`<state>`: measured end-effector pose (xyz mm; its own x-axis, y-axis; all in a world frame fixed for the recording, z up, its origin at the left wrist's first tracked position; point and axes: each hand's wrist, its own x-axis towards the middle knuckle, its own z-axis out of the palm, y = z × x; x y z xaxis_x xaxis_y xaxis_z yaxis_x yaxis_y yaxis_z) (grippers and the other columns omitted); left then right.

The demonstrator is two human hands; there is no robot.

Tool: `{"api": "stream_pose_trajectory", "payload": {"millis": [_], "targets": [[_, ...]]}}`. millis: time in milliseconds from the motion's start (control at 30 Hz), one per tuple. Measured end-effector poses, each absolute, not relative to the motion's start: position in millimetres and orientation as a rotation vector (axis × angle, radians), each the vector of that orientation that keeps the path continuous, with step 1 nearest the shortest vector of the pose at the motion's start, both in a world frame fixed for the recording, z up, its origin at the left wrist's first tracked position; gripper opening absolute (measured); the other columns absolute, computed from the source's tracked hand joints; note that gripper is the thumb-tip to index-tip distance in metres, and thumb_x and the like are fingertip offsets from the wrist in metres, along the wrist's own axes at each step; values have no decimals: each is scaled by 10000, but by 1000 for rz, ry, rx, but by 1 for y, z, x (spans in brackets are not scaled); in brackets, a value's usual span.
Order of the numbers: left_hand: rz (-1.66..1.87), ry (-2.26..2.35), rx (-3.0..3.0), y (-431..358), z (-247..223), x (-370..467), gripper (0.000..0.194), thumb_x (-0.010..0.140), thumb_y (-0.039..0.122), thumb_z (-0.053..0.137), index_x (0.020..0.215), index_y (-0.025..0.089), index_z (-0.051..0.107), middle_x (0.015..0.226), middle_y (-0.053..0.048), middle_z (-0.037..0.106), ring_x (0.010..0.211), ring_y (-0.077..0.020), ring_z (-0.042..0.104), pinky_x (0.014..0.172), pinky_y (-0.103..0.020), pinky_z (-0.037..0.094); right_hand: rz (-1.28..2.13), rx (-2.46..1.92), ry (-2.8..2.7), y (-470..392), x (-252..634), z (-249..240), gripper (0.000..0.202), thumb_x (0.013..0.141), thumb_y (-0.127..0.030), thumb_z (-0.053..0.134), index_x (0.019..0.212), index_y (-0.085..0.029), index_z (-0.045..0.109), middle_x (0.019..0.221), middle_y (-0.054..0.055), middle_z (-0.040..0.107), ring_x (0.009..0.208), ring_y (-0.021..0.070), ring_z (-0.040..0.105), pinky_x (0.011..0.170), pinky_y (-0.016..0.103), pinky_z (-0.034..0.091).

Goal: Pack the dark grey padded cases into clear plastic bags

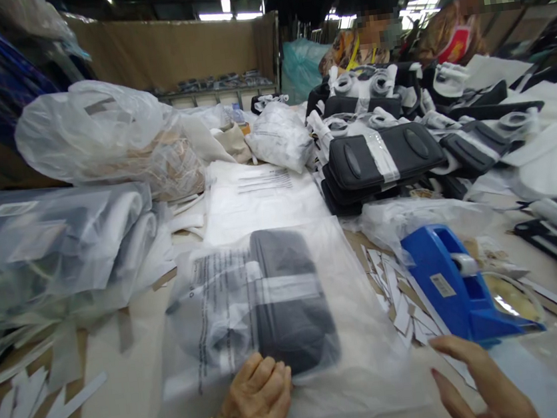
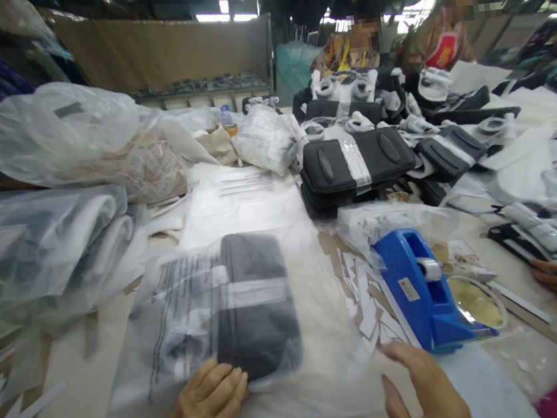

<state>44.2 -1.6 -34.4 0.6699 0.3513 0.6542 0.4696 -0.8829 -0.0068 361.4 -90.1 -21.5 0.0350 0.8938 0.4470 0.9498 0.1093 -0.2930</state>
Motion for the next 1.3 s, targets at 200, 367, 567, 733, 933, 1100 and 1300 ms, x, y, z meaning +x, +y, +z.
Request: {"api": "stream_pose_trajectory", "payload": {"millis": [200, 367, 567, 733, 933, 1100, 1300], "targets": [[-976, -692, -2691, -3, -33, 44, 220, 879, 59, 415, 909, 101, 629, 840, -56, 655, 840, -174, 598, 808, -352, 475, 399, -2146, -1474, -24, 328, -27, 537, 851, -508, 391, 1254, -155, 413, 893, 82, 654, 654, 213, 636, 601, 366, 512], [-956, -722, -2733, -1, -28, 43, 347, 912, 64, 290, 975, 109, 629, 883, -72, 625, 921, -174, 557, 825, -337, 428, 259, -2016, -1527, -19, 325, -43, 481, 870, -495, 384, 1123, -106, 511, 518, -49, 472, 430, 161, 519, 456, 271, 431], [-1003, -800, -2756, 1, -29, 41, 338, 927, 85, 321, 1070, 140, 623, 970, -74, 616, 1022, -194, 528, 853, -338, 376, -66, -1973, -1758, -19, 328, -56, 506, 937, -457, 275, 1103, -68, 554, 624, 52, 616, 486, 184, 602, 494, 284, 458], [-1049, -659, -2770, 6, -25, 35, 302, 913, 58, 348, 978, 102, 640, 955, -79, 651, 1060, -209, 541, 814, -342, 413, -290, -1941, -1890, -16, 326, -61, 404, 951, -367, 322, 1112, -81, 558, 721, 76, 687, 518, 174, 642, 483, 261, 463], [-995, -634, -2810, 9, -18, 32, 232, 913, 77, 410, 892, 113, 637, 937, -42, 682, 985, -180, 590, 731, -304, 475, -711, -1658, -1976, -27, 318, -40, 267, 885, -282, 509, 1062, -106, 604, 829, 123, 669, 698, 228, 640, 600, 327, 453], [-1030, -650, -2823, 9, -21, 34, 219, 917, 104, 415, 882, 121, 630, 908, -50, 683, 956, -176, 600, 679, -291, 481, -358, -986, -2172, -58, 260, -28, 105, 864, -194, 552, 876, -209, 655, 726, 5, 687, 756, 145, 602, 802, 326, 406], [-1014, -637, -2795, 7, -27, 33, 225, 919, 113, 408, 878, 121, 629, 929, -40, 683, 957, -186, 599, 671, -306, 471, -325, -925, -2159, -59, 217, -55, 391, 929, -72, 298, 860, -174, 669, 756, 11, 710, 778, 140, 626, 817, 341, 376]]}}
